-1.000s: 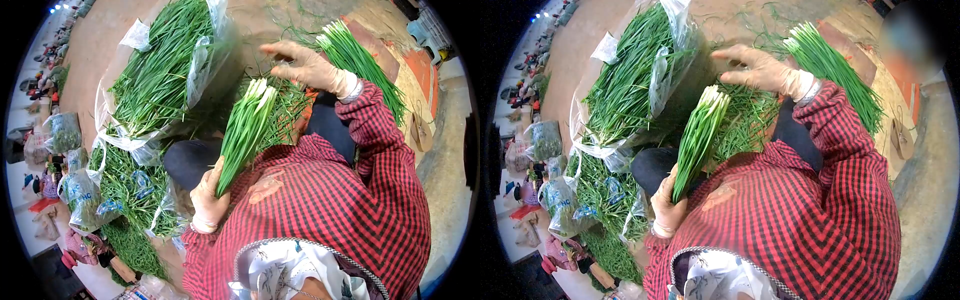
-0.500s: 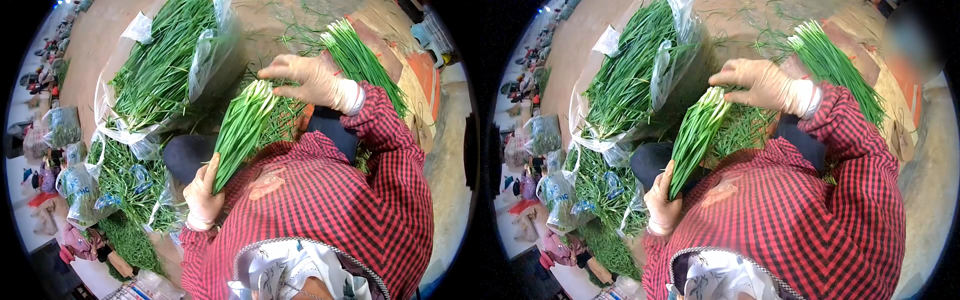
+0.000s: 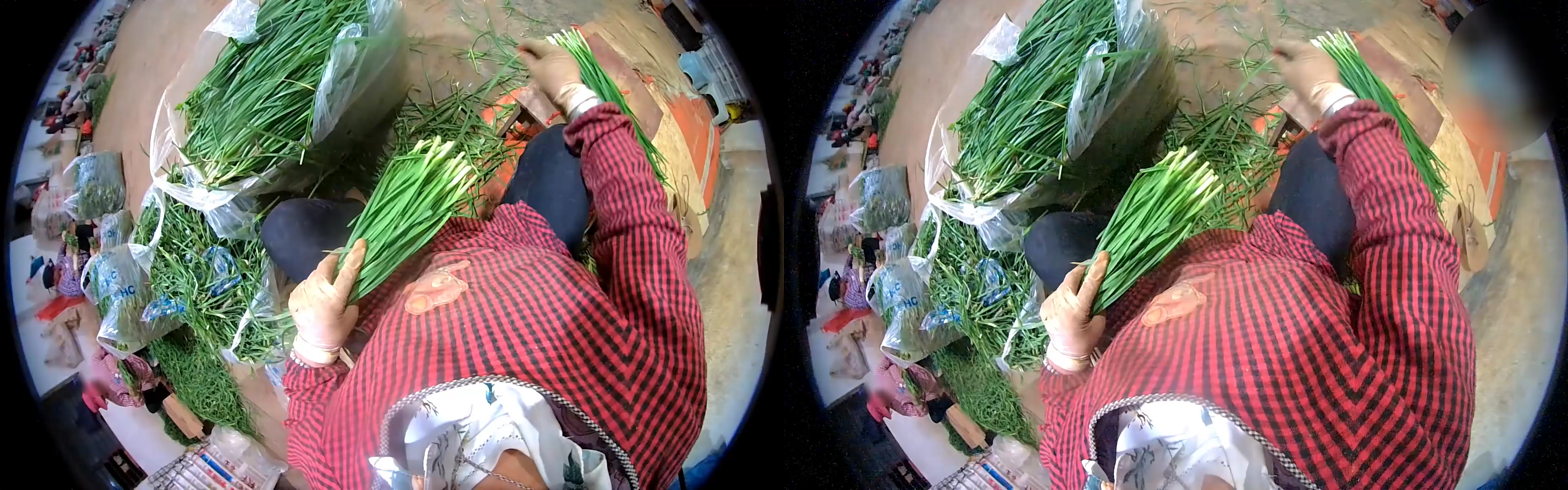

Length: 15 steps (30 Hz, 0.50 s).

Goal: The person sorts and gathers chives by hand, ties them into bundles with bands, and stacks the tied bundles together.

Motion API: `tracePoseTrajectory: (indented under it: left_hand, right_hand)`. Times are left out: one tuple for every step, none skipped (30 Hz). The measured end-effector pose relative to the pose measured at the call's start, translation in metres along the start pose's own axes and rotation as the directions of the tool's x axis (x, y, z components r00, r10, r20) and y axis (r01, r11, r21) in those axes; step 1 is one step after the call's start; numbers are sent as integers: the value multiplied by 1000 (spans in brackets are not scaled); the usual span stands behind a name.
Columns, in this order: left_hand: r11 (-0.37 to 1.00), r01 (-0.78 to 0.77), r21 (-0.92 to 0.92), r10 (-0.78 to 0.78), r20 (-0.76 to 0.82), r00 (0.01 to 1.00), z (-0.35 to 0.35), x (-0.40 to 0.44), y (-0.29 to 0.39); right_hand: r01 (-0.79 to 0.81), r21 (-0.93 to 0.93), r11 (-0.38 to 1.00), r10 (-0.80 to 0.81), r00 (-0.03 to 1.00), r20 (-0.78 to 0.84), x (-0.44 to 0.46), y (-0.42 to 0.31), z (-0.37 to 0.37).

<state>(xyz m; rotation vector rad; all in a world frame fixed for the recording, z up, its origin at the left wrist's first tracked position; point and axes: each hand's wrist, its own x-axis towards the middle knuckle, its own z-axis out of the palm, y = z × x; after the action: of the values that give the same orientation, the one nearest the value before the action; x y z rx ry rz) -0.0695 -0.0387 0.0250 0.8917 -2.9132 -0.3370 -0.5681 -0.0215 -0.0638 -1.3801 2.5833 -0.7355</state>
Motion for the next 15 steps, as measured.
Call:
tracePoseTrajectory:
  left_hand:
    - [1000, 17, -1, -17, 24, 1000, -2, -2, -1]
    - [1000, 17, -1, -17, -4, 1000, 0, -6, -5]
    - [1000, 19, -2, -19, -3, 1000, 0, -8, -7]
    - [999, 44, 8, -44, 10, 999, 0, -10, -8]
    - [997, 71, 16, -71, 22, 997, 1, -10, -9]
    - [996, 85, 31, -86, 36, 996, 2, -11, -10]
    - [996, 85, 30, -87, 42, 995, 3, -10, -10]
    - [998, 61, 31, -62, 23, 998, 4, -8, -10]
    - [999, 38, 33, -38, 4, 999, 4, -6, -11]
    - [999, 33, 35, -33, 11, 999, 4, -5, -11]
    - [999, 32, 39, -33, 14, 999, 3, -4, -10]
    - [999, 26, 44, -27, 37, 999, -1, -3, -9]
    - [999, 19, 48, -22, 58, 998, -2, -4, -9]
    - [998, 26, 61, -30, 67, 997, -2, -6, -9]
    - [998, 30, 61, -34, 64, 997, -2, -7, -10]
  right_hand:
    - [-180, 28, 983, 179, 982, 56, 9, 15, -8]
    - [-179, 26, 983, 178, 982, 58, 11, 33, -6]
    - [-144, -1, 990, 144, 985, 98, 7, 31, -6]
    - [-108, -28, 994, 111, 984, 138, 5, 29, -6]
    - [30, 14, 999, -31, 992, 120, -5, 23, 5]
    - [102, 181, 978, -134, 976, 173, -31, -18, 4]
    - [283, 216, 935, -330, 917, 226, -54, -54, 1]
    - [443, 276, 853, -511, 817, 269, -76, -90, -2]
    - [653, 354, 670, -722, 685, 102, -91, -101, 19]
    - [681, 268, 681, -732, 635, 247, -111, -128, 7]
    - [729, 183, 660, -738, 584, 338, -121, -146, 8]
    - [762, 162, 627, -762, 557, 329, -123, -148, 14]
    - [794, 140, 591, -786, 528, 322, -125, -148, 20]
    - [806, 125, 578, -796, 523, 306, -122, -148, 23]
    - [809, 126, 574, -798, 519, 307, -122, -147, 24]
